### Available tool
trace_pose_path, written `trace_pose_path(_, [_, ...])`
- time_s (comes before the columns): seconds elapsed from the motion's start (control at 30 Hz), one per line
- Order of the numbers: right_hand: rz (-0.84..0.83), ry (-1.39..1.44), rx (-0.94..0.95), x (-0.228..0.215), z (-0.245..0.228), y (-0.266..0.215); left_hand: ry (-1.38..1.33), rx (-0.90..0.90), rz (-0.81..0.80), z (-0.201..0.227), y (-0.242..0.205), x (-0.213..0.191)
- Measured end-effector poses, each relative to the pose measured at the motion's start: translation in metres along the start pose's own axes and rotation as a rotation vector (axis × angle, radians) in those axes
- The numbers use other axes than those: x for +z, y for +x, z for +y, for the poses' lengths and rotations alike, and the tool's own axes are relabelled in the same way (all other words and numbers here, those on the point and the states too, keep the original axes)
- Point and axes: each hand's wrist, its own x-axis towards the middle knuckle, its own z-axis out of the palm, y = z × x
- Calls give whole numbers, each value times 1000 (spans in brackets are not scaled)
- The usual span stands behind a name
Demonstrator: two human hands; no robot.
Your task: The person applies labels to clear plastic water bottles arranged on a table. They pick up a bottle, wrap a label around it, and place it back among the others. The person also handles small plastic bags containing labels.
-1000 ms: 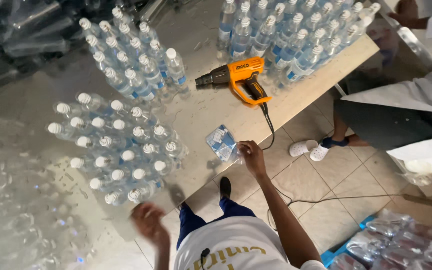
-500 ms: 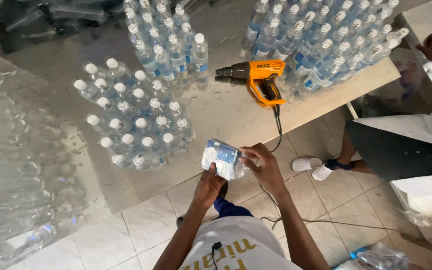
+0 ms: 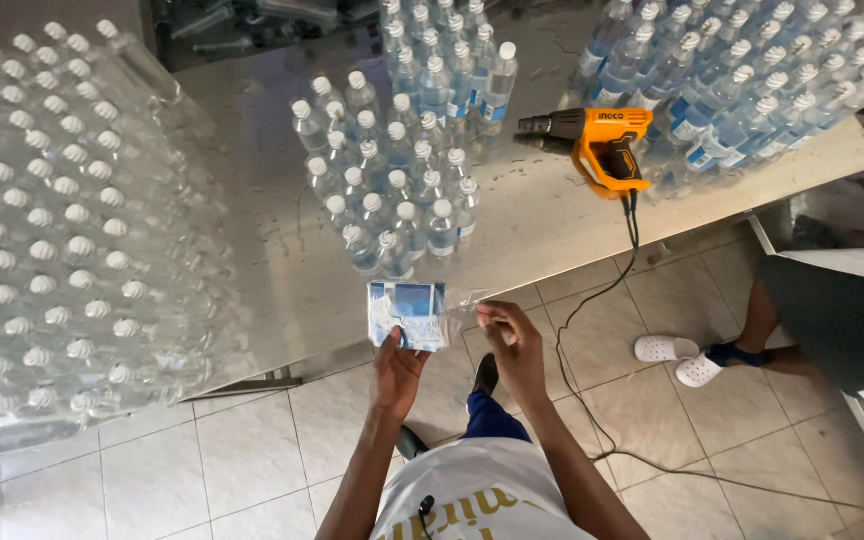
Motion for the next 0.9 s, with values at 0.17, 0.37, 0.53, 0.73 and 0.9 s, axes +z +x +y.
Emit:
trace_pose_path(0.17, [7, -34, -109, 45, -21, -42, -34, 35, 0, 34, -55, -21])
trace_pose_path(0.37, [-114, 93, 34, 75, 3, -68, 2, 99, 97, 79, -124, 17])
trace_pose_path(0.53, [-124, -100, 11, 80, 3, -69, 97, 188, 122, 69, -109, -34])
trace_pose_path(0.73, [-47, 15, 51, 102, 3, -49, 136, 129, 140, 98, -94, -6])
trace_pose_path(0.9, [-89, 268, -81, 124, -5, -25, 106, 65, 150, 124, -61, -7])
